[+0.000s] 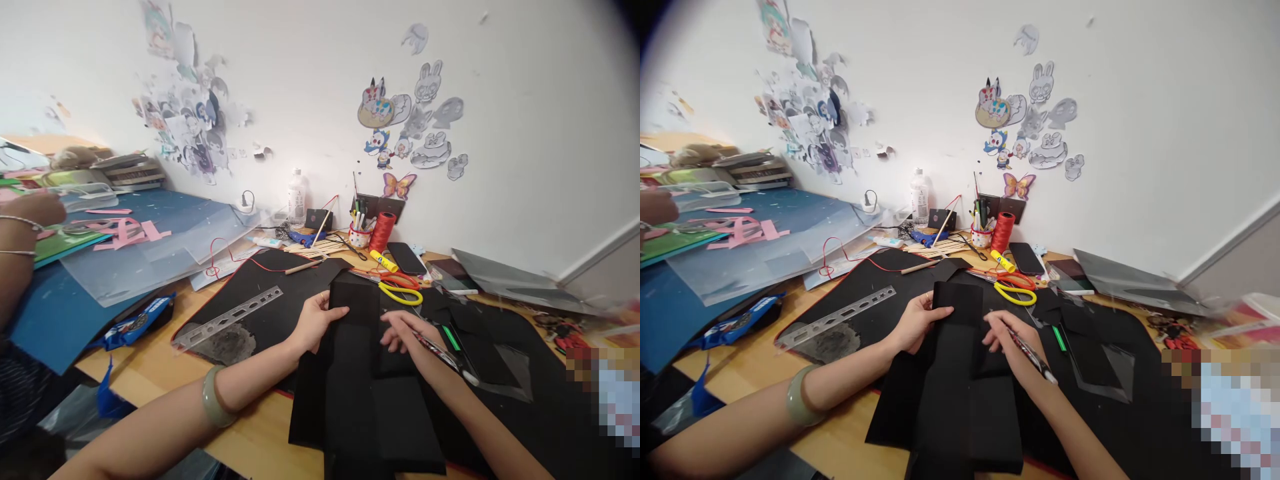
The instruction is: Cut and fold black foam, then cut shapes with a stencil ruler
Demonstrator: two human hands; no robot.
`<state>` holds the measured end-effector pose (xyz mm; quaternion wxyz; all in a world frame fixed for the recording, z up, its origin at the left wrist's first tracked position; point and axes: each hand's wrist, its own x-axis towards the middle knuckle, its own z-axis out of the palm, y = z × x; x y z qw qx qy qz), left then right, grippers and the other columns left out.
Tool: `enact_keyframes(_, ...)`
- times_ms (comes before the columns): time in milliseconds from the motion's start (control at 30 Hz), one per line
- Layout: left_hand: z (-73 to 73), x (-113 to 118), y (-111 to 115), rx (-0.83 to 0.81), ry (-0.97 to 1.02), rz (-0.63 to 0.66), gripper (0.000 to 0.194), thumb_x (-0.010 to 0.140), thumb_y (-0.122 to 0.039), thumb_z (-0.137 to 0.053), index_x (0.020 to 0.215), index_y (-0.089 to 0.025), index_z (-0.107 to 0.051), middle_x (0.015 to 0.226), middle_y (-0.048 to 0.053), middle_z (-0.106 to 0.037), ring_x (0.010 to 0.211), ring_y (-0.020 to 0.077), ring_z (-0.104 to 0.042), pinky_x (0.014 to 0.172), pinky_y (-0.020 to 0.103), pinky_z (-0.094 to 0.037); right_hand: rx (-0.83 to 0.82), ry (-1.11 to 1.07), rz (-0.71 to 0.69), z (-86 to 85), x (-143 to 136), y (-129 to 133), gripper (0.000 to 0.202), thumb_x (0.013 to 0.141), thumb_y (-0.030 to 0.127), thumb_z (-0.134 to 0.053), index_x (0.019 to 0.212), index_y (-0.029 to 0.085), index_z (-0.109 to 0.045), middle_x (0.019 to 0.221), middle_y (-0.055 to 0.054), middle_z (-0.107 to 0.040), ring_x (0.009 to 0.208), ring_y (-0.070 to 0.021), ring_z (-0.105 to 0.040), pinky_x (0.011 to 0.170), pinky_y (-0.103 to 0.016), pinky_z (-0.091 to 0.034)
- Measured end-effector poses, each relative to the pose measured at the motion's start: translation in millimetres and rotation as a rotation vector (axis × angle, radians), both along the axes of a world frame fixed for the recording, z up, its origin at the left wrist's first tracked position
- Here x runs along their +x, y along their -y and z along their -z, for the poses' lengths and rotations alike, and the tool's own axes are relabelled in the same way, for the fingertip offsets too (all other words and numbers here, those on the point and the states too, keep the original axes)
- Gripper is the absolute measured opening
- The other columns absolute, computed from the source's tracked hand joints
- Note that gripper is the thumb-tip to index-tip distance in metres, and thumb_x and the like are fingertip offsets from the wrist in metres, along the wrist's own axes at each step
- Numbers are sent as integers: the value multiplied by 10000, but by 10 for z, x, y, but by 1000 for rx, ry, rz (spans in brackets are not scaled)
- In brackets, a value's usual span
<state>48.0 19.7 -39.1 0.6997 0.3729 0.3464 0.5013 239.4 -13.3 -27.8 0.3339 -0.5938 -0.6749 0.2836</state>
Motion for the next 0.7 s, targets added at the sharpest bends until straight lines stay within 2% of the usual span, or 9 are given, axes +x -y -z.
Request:
enact_keyframes(100,18,-24,-13,-57,-92,5,171,861,-244,-526,967,-115,-561,912,38,-595,748,135,-590,655,301,-513,23,153,98,-19,122,-26,463,875,489,-288,1046,170,-577,661,-32,-653,573,-152,-625,543,-248,-471)
enact_keyframes(233,12,-46,-19,-116,-191,7,216,865,-271,-518,1022,-124,-545,962,52,-583,784,148,-587,670,316,-513,-27,470,283,-15,240,-1,255,820,351,-510,963,169,-617,702,-48,-637,724,-212,-631,680,-352,-469)
enact_keyframes(333,8,-54,-20,-138,-236,3,220,866,-272,-516,1028,-125,-541,958,51,-582,775,145,-586,661,311,-513,-105,632,380,8,219,7,230,845,318,-519,982,147,-590,902,-59,-626,820,-180,-601,737,-382,-474)
enact_keyframes(400,7,-56,-19,-141,-250,-5,209,865,-260,-519,1022,-124,-541,941,46,-583,751,136,-585,643,298,-513,-135,674,399,-2,200,-5,257,867,339,-491,1031,155,-565,1009,-54,-599,851,-155,-586,753,-369,-482)
enact_keyframes(500,0,-56,-10,-141,-250,-11,175,858,-221,-528,1001,-120,-544,907,36,-587,715,123,-583,617,277,-512,-134,679,427,-61,275,-43,295,872,348,-481,1096,164,-537,1052,-64,-584,866,-163,-586,750,-371,-488)
enact_keyframes(700,-25,-49,13,-160,-233,-13,113,830,-119,-541,943,-111,-551,825,13,-602,650,107,-588,580,253,-513,-118,622,551,-107,840,-145,286,872,310,-488,1120,174,-525,1119,-72,-557,918,-174,-573,771,-379,-487)
